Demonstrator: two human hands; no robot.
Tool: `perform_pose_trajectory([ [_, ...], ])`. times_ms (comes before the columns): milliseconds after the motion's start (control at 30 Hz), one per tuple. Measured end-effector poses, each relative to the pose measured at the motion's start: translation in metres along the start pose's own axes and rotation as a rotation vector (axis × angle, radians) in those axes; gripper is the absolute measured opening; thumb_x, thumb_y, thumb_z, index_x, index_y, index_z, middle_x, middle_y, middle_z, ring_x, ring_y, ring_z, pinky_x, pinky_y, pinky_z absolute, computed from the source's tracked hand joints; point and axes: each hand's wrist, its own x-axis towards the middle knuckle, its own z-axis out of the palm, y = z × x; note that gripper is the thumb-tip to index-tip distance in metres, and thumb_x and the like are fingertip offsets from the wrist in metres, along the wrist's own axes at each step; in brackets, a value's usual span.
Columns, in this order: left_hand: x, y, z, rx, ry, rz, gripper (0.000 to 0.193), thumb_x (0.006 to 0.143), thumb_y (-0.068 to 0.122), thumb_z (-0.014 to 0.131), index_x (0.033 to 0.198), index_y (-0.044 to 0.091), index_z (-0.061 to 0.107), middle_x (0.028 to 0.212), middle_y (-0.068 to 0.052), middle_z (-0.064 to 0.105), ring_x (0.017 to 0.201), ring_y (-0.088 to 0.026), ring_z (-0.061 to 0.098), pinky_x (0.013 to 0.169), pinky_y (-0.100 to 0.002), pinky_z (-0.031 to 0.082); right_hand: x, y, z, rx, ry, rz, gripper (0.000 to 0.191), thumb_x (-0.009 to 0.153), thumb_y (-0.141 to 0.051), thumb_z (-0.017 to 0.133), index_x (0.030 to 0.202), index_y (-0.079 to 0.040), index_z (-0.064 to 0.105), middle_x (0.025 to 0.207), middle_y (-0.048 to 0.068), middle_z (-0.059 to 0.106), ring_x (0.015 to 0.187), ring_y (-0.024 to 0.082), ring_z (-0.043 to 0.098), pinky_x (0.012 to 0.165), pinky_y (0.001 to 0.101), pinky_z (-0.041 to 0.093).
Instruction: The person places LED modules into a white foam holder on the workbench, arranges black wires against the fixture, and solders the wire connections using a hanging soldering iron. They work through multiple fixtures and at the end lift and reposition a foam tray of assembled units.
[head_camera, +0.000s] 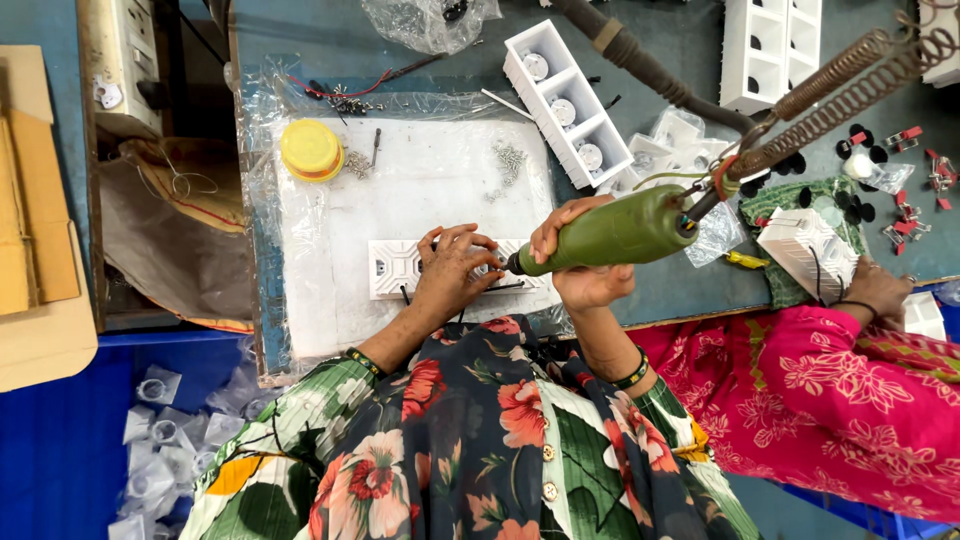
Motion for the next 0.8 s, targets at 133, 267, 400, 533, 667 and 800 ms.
perform_pose_trajectory([
  [133,-0.0003,0.0023,-0.0016,0.027,-0.002,-0.007,0.012,0.082,0.033,0.081,0.086,0.023,0.076,0.119,0.008,0.064,0.138,-0.023,0.045,0.115,-0.057,0.015,-0.0008,-0.0008,0.0,-0.003,0.004,-0.002,0.083,0.084,-0.077,0.062,0.111,0.0,0.045,0.09,0.014,0.051,0.066,0.023,0.053,0.064,0.0386,0.049],
  [267,0.0003,0.0048,-0.0033,0.053,-0.015,-0.012,0.011,0.082,0.033,0.081,0.085,0.023,0.076,0.117,0.006,0.065,0.137,-0.023,0.045,0.115,-0.059,0.013,-0.0017,-0.0008,0.0003,-0.006,0.003,0.002,0.082,0.085,-0.076,0.061,0.11,0.0,0.045,0.088,0.014,0.052,0.065,0.023,0.053,0.063,0.0388,0.049],
  [400,-0.0001,0.0039,-0.0031,0.026,-0.008,0.027,0.014,0.084,0.034,0.08,0.089,0.022,0.076,0.108,0.007,0.07,0.133,-0.022,0.05,0.114,-0.059,0.013,-0.0025,0.0011,0.0015,-0.005,-0.011,-0.008,0.082,0.085,-0.076,0.06,0.111,0.0,0.046,0.088,0.015,0.052,0.065,0.022,0.053,0.063,0.0385,0.049],
  [533,-0.0011,0.0012,0.0002,-0.013,-0.01,0.022,0.014,0.086,0.035,0.079,0.092,0.023,0.078,0.097,0.005,0.075,0.123,-0.014,0.06,0.116,-0.057,0.016,-0.0029,0.0016,-0.0006,-0.021,-0.011,-0.003,0.081,0.086,-0.076,0.06,0.111,0.0,0.045,0.089,0.015,0.052,0.066,0.023,0.053,0.064,0.0389,0.049],
  [667,-0.0001,0.0012,0.0035,-0.023,-0.013,-0.023,0.014,0.086,0.036,0.079,0.094,0.024,0.081,0.095,0.003,0.077,0.115,-0.012,0.064,0.115,-0.056,0.018,-0.0027,0.0018,-0.0019,-0.023,-0.019,-0.007,0.081,0.087,-0.076,0.059,0.112,0.0,0.045,0.088,0.015,0.052,0.067,0.023,0.053,0.065,0.0388,0.049],
  [800,0.0038,0.0041,-0.0001,-0.046,-0.036,-0.028,0.014,0.087,0.035,0.078,0.095,0.024,0.081,0.1,0.003,0.077,0.111,-0.013,0.067,0.113,-0.054,0.022,-0.0002,-0.0003,-0.0012,-0.018,-0.032,-0.006,0.08,0.087,-0.075,0.058,0.112,0.0,0.045,0.089,0.015,0.052,0.067,0.023,0.053,0.065,0.0386,0.049],
])
